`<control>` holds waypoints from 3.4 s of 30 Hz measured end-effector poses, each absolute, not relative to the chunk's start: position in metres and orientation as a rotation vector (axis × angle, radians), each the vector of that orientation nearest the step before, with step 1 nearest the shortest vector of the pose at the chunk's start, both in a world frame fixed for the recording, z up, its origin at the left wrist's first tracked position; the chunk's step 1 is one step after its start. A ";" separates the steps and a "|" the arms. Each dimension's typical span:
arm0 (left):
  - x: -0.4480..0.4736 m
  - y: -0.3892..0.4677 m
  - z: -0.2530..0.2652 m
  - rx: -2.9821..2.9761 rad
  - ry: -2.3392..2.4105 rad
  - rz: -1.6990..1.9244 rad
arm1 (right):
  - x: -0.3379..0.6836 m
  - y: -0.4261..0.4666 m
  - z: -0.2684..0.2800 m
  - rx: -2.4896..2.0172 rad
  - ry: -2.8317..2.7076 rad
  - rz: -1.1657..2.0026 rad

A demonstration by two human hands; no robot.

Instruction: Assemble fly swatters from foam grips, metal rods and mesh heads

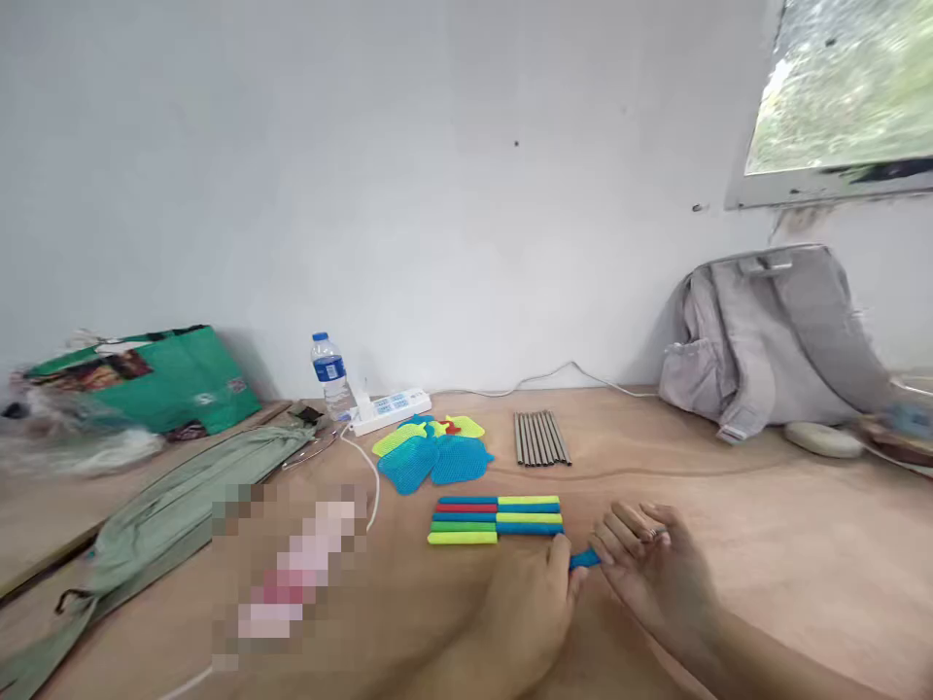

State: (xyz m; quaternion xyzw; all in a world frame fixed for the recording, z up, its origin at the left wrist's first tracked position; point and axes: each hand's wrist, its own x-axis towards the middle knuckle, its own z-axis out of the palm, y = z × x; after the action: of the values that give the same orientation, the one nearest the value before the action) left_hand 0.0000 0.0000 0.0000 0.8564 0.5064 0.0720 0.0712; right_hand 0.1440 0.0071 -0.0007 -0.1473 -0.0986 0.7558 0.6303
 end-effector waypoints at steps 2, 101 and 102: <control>0.000 -0.002 0.003 2.565 1.496 0.195 | 0.144 0.007 -0.003 -0.324 -0.268 1.723; -0.047 0.027 0.018 0.957 0.521 -0.139 | 0.236 0.074 -0.010 -0.719 -1.180 1.151; -0.048 0.029 0.018 0.944 0.519 -0.134 | 0.247 0.082 -0.010 -0.731 -1.117 1.116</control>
State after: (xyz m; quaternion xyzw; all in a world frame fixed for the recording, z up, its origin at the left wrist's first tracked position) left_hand -0.0484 0.0288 0.0177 0.4492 0.2470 -0.0639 0.8562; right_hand 0.2473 0.0817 -0.0102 -0.3213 -0.4905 0.4902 0.6449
